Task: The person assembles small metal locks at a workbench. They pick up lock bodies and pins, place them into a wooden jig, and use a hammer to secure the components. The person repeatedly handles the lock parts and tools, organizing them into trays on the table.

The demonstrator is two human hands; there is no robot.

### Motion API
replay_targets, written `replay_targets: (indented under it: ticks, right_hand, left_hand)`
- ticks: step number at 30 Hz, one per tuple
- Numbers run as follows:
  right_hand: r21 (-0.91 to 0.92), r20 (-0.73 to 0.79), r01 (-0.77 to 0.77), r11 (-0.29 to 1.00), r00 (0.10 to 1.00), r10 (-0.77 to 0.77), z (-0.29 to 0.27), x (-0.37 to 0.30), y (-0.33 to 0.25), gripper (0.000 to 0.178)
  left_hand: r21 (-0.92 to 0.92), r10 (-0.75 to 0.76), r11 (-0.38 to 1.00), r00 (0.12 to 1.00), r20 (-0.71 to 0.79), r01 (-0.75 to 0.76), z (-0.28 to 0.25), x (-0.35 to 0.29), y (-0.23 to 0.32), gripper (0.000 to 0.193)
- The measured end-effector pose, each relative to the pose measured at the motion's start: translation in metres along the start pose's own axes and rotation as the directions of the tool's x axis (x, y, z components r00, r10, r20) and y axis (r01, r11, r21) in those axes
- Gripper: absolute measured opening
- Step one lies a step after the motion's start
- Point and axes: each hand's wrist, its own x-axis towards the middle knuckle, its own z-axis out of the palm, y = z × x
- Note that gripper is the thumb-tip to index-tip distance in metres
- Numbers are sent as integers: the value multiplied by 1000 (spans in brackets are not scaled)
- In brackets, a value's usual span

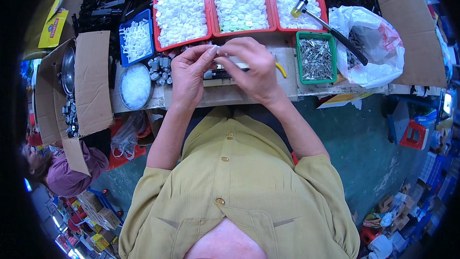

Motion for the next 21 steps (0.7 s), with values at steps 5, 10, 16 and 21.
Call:
replay_targets:
  ticks: [5, 10, 16, 21]
  right_hand:
    - [210, 144, -361, 909, 930, 337, -5, -3, 8, 17]
    - [223, 203, -386, 895, 916, 345, -6, -3, 8, 18]
    - [263, 277, -386, 884, 908, 314, -5, -3, 14, 15]
    - [290, 310, -362, 886, 911, 270, -6, -3, 10, 11]
  left_hand:
    - [35, 37, 999, 997, 66, -39, -2, -1, -4, 14]
    - [-26, 29, 999, 991, 134, -25, -10, -4, -9, 18]
    - [-50, 17, 999, 972, 234, -5, -22, -11, -6, 30]
    - [-10, 26, 1000, 971, 237, -24, -27, -13, -8, 31]
